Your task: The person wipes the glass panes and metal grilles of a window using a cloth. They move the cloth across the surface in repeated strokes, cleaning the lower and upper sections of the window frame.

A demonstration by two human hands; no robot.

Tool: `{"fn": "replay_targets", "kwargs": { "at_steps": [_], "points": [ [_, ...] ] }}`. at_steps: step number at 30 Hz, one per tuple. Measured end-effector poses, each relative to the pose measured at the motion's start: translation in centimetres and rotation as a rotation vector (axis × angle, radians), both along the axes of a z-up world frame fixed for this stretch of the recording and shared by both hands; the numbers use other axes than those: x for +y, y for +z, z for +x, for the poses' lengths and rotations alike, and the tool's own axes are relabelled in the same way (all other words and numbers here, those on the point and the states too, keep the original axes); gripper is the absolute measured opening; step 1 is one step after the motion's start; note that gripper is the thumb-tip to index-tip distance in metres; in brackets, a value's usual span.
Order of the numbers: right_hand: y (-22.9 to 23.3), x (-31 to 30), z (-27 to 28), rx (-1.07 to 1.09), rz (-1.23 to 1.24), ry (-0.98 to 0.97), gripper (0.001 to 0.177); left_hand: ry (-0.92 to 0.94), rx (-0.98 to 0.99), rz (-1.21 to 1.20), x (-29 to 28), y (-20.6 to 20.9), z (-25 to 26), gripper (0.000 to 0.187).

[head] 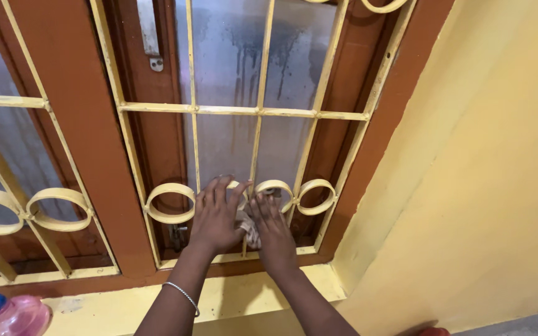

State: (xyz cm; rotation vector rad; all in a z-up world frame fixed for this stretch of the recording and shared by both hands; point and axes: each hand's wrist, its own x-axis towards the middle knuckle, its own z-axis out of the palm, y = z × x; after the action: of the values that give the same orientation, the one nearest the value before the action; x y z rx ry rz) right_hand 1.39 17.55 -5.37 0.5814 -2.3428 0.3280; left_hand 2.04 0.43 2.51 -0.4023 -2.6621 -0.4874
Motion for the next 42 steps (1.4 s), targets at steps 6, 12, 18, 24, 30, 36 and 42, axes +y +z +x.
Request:
{"fn": "replay_targets", "kwargs": {
  "at_steps": [6,12,18,24,30,36,42],
  "points": [
    [0.2,4.0,0.2,0.277,0.315,0.015,0.073,-0.017,0.033,0.013,0.0,0.8,1.0,0.101],
    [4.0,4.7,0.3,0.431,0.008,0.050,0.030,0.019,0.040,0.002,0.3,0.7,0.7,0.102],
    [7.9,3.9,-1.5,0.471,-0.223,-0.094,0.068,0.043,0.196,0.023,0.7,-0.5,0.4,0.098],
    [4.4,3.4,-0.9,0.091,-0.049,-0.229,0.101,0.082,0.286,0.003,1.2,-1.5,-0.2,0.107],
    [1.3,3.2,-1.1,0.088,-0.130,-0.247,0.101,0.096,0.423,0.007,1.3,-2.7,-0.9,0.105],
    [-0.4,3.0,-1.1,-0.021,-0.090,-0.317,0.098,0.094,0.471,0.001,1.2,-3.3,-1.1,0.105],
    [-1.7,1.5,-1.0,-0.106,-0.130,-0.395,0.090,0.101,0.516,-0.028,1.2,-3.4,-1.1,0.105]
  ]
}}
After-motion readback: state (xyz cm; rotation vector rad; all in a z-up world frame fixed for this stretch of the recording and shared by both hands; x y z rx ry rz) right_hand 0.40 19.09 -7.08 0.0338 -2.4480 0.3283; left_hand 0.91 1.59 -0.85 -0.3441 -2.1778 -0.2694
